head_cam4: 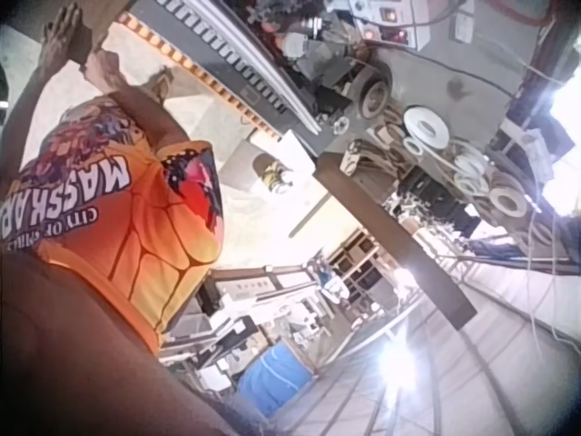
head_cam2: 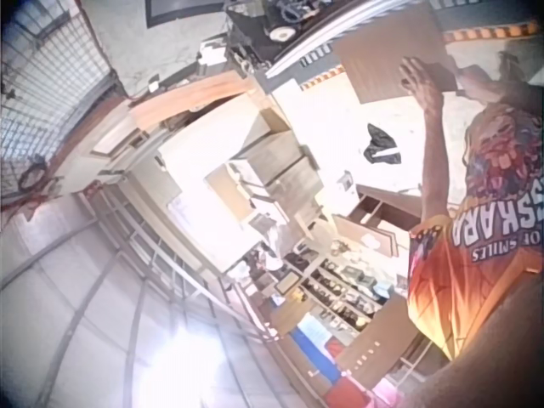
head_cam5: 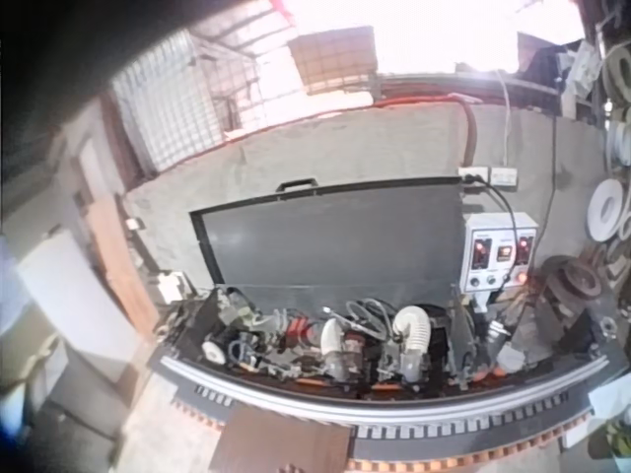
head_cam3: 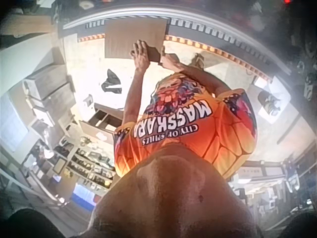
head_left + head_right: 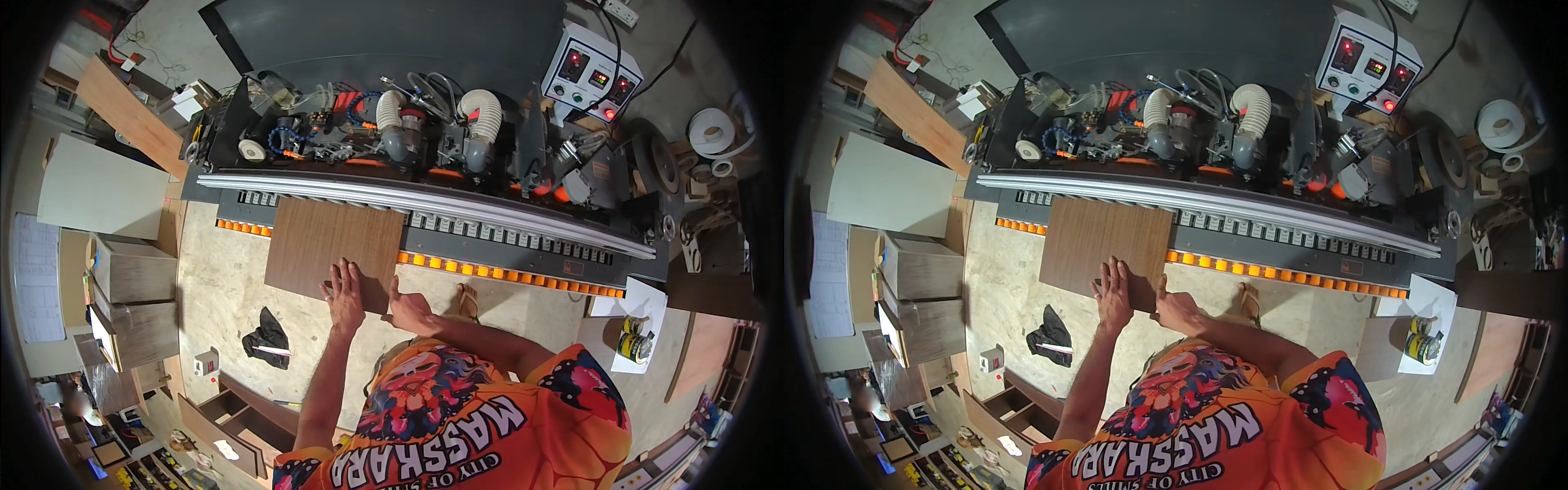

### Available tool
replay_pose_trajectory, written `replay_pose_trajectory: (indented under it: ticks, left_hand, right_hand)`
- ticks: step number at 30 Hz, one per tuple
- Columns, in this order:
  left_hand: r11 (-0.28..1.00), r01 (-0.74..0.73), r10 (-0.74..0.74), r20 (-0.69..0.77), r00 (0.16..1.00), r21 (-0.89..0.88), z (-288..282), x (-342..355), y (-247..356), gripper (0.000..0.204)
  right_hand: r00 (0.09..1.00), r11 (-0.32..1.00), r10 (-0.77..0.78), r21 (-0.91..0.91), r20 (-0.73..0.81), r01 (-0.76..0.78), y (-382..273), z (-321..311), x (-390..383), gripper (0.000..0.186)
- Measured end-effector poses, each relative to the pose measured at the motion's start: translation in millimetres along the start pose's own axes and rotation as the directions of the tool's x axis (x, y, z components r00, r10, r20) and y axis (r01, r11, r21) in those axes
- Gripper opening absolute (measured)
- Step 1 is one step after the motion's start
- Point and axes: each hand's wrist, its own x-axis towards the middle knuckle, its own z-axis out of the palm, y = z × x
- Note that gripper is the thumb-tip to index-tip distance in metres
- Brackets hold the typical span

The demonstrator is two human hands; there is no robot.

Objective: The person cleans the edge of a wood panel with a cloth, then places the panel into an edge-banding machine to apply edging, and briefly checks the internal mechanisms of the machine.

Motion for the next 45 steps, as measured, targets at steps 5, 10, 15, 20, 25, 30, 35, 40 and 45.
replay_pose_trajectory:
  ticks: [5,10,15,20,25,30,35,40,45]
  left_hand:
    - [1.0,0.012,-0.012,0.02,1.0,-0.007,-3.0,2.5,-13.6,0.1]
    - [1.0,0.019,-0.019,0.021,1.0,-0.021,-6.0,2.5,-29.2,0.097]
    - [0.999,0.016,-0.014,0.021,1.0,-0.049,-10.2,4.0,-44.9,0.092]
    - [0.988,0.102,-0.112,-0.092,0.989,-0.113,-9.3,-1.9,-60.3,0.099]
    - [0.883,0.375,-0.437,-0.202,0.876,-0.283,6.1,-10.8,-68.6,0.097]
    - [0.496,0.34,-0.726,-0.167,0.667,-0.799,67.5,-16.5,-113.3,0.08]
    - [-0.315,0.13,-0.636,0.311,0.706,-0.94,65.3,-16.5,-125.5,0.062]
    - [-0.282,0.249,-0.638,0.374,0.673,-0.927,44.6,-15.7,-135.5,0.043]
    - [-0.42,0.245,-0.586,0.467,0.662,-0.874,39.0,-9.0,-151.4,0.036]
  right_hand:
    - [0.998,0.999,-0.029,0.017,-0.062,0.03,-11.2,-0.5,7.1,0.114]
    - [0.997,1.0,-0.028,0.011,-0.075,0.029,-25.0,2.7,16.2,0.112]
    - [0.999,1.0,0.016,-0.023,-0.052,-0.018,-41.2,2.5,28.6,0.109]
    - [0.999,0.999,0.037,-0.018,-0.027,-0.038,-57.9,-2.0,40.0,0.112]
    - [0.994,0.997,0.064,-0.048,0.084,-0.06,-60.5,-21.5,50.2,0.099]
    - [0.999,1.0,0.01,0.012,-0.037,-0.01,-60.2,-88.4,79.3,0.043]
    - [0.723,0.962,0.083,0.244,-0.686,0.12,-41.3,-188.6,139.9,0.023]
    - [0.82,0.937,0.33,0.06,-0.468,-0.343,-7.4,-229.9,227.1,0.029]
    - [0.821,0.889,0.444,0.058,-0.36,-0.455,-11.7,-228.1,271.5,0.039]
